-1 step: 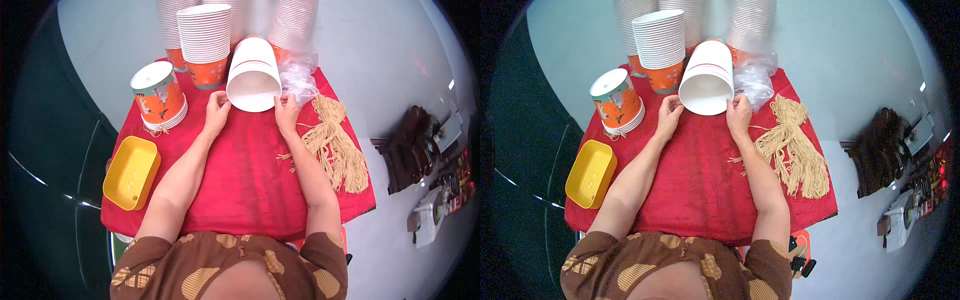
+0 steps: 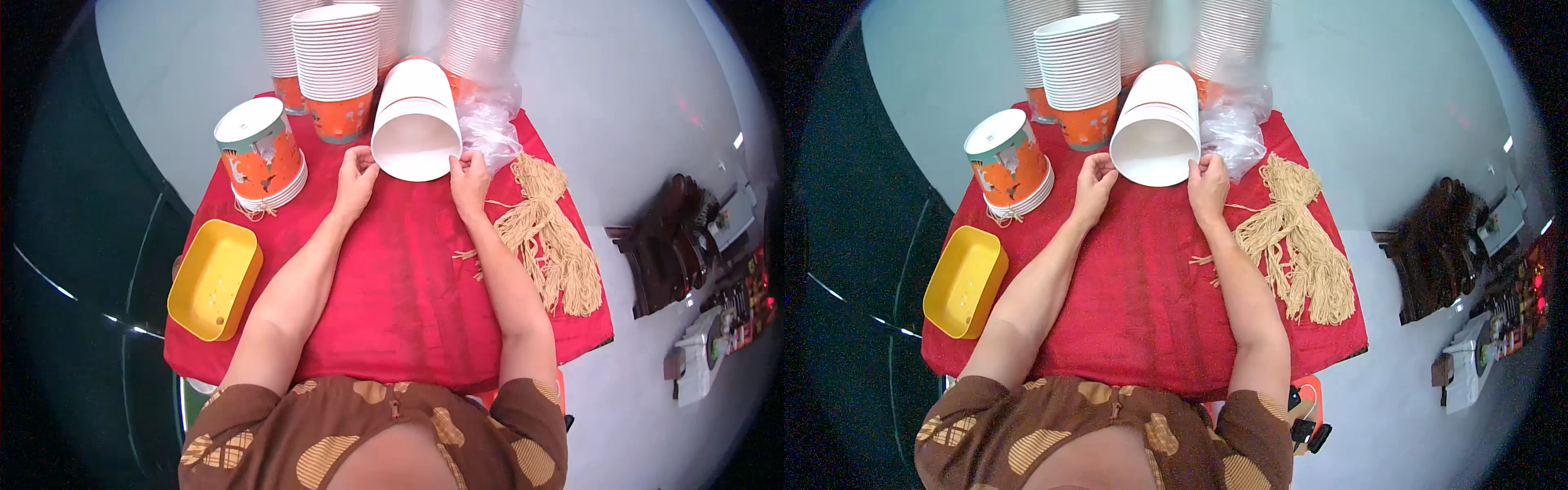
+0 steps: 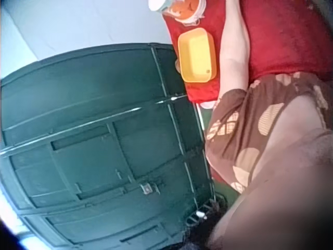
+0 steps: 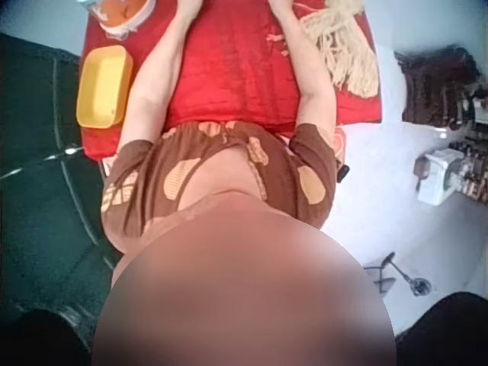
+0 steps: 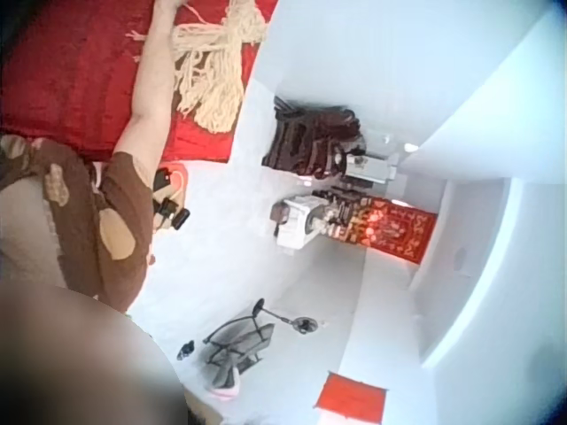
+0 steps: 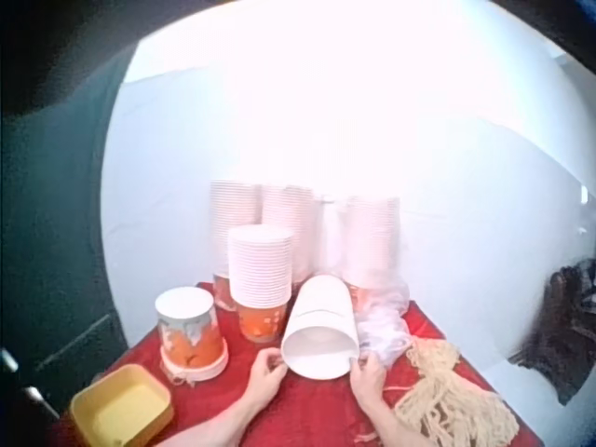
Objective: Assembling decorative paper cup buckets by threading and tying string through pre-punched holes in the cups.
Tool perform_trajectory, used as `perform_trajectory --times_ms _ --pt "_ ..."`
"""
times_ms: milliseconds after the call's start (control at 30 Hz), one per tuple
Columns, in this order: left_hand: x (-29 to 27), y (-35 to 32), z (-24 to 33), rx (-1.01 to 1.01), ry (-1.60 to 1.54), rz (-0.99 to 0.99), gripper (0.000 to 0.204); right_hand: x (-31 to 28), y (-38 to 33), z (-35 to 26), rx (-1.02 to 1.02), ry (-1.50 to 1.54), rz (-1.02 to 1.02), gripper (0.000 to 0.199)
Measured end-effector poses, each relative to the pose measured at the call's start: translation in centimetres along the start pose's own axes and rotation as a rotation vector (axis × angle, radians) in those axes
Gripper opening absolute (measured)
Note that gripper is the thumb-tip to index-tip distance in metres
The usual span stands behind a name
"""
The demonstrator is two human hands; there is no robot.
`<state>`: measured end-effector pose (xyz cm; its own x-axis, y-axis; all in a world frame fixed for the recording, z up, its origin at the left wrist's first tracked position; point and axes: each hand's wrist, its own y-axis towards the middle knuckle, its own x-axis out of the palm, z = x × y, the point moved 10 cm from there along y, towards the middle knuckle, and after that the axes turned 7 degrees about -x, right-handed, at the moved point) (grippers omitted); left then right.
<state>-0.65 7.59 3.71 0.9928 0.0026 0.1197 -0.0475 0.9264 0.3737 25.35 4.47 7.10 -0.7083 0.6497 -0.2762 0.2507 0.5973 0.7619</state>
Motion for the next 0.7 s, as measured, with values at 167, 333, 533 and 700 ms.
perform_trajectory --times_ms 167,333,533,700 --pt "0.1 0.0 -0.5 -0.062 -0.041 -0.056 0.030 0.3 0.0 0.0 -0.022 -0.068 -0.011 0.016" --pt "-0.1 0.3 -1.3 -0.122 -0.108 -0.064 0.028 0.4 0.1 -0.1 -0.084 -0.119 -0.006 0.014" --pt "0.1 0.1 -1.0 -0.178 -0.115 -0.092 0.026 0.4 0.2 0.1 -0.055 -0.170 -0.030 0.015" --pt "0.0 -0.2 -1.3 -0.221 -0.155 -0.125 0.023 0.5 0.1 0.2 -0.032 -0.184 -0.040 0.015"
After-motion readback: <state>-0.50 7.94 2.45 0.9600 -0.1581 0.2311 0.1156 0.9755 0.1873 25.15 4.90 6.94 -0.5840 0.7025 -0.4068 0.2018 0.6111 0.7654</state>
